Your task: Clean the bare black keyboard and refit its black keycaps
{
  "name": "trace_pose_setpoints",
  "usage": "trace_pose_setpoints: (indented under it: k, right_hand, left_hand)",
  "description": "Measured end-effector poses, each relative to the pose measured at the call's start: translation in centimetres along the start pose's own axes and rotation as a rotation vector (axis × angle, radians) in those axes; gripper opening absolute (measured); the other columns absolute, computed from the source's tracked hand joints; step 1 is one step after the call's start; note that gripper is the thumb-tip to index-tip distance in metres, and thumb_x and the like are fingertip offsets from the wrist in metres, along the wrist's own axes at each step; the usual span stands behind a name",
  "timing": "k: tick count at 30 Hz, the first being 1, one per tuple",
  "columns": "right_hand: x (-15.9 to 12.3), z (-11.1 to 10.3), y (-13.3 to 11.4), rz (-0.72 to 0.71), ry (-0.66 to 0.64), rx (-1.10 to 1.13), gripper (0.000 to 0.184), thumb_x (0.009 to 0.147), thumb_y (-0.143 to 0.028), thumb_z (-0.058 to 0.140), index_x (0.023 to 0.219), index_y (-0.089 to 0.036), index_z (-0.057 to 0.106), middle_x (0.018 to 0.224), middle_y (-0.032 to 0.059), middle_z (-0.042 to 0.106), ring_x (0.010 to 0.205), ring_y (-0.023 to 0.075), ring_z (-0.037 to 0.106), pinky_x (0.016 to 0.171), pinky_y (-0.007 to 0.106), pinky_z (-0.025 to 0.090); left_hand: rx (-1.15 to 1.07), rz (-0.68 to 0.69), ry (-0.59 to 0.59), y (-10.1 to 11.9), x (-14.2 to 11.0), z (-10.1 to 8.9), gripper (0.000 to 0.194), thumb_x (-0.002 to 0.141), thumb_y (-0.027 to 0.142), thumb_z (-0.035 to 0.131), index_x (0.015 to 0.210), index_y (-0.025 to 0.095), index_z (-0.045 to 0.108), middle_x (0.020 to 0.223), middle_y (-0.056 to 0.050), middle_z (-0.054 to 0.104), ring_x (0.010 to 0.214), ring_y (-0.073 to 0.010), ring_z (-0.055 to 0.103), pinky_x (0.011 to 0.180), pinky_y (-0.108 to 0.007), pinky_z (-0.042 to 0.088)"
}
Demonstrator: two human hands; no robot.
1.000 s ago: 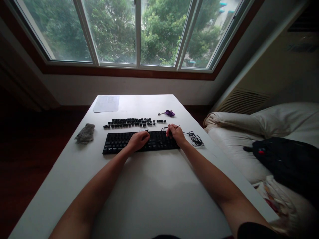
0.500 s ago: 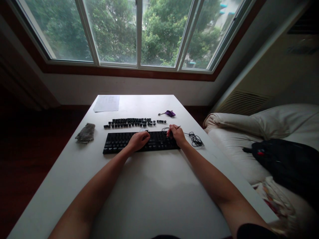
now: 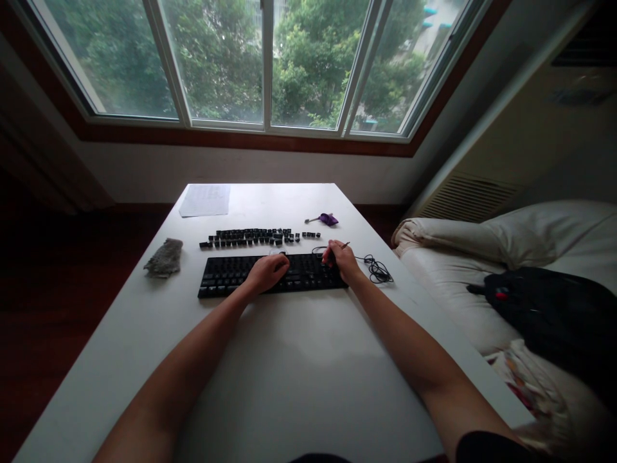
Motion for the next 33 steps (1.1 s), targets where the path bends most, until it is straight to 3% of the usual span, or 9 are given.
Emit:
trace_pose_setpoints:
  k: [14, 33]
  right_hand:
    - [0.1, -0.1, 0.2, 0.008, 0.024, 0.101, 0.04, 0.082, -0.056, 0.061, 0.067, -0.019, 0.054, 0.058, 0.0024, 0.063, 0.048, 0.0121, 0.056, 0.038, 0.021, 0.037]
    - [-1.3, 0.7, -1.6, -0.064, 0.026, -0.148, 0.045, 0.088, -0.059, 0.051, 0.066, -0.019, 0.056, 0.057, 0.0036, 0.065, 0.043, 0.0114, 0.049, 0.043, 0.024, 0.038]
  left_hand:
    - [0.01, 0.008, -0.01, 0.1, 0.0, 0.0, 0.014, 0.09, 0.029, 0.053, 0.091, 0.022, 0.065, 0.087, -0.002, 0.069, 0.077, -0.0164, 0.061, 0.072, -0.026, 0.043]
    - [-0.004, 0.015, -0.004, 0.0, 0.1, 0.2, 0.014, 0.09, 0.029, 0.053, 0.09, 0.022, 0.066, 0.089, -0.003, 0.069, 0.081, -0.0176, 0.062, 0.076, -0.028, 0.046]
Point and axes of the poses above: each hand's wrist, its own x-axis towards the middle knuckle, its own z-axis out of the palm, y = z × x, the point moved 4 cm from there along x, towards the middle knuckle
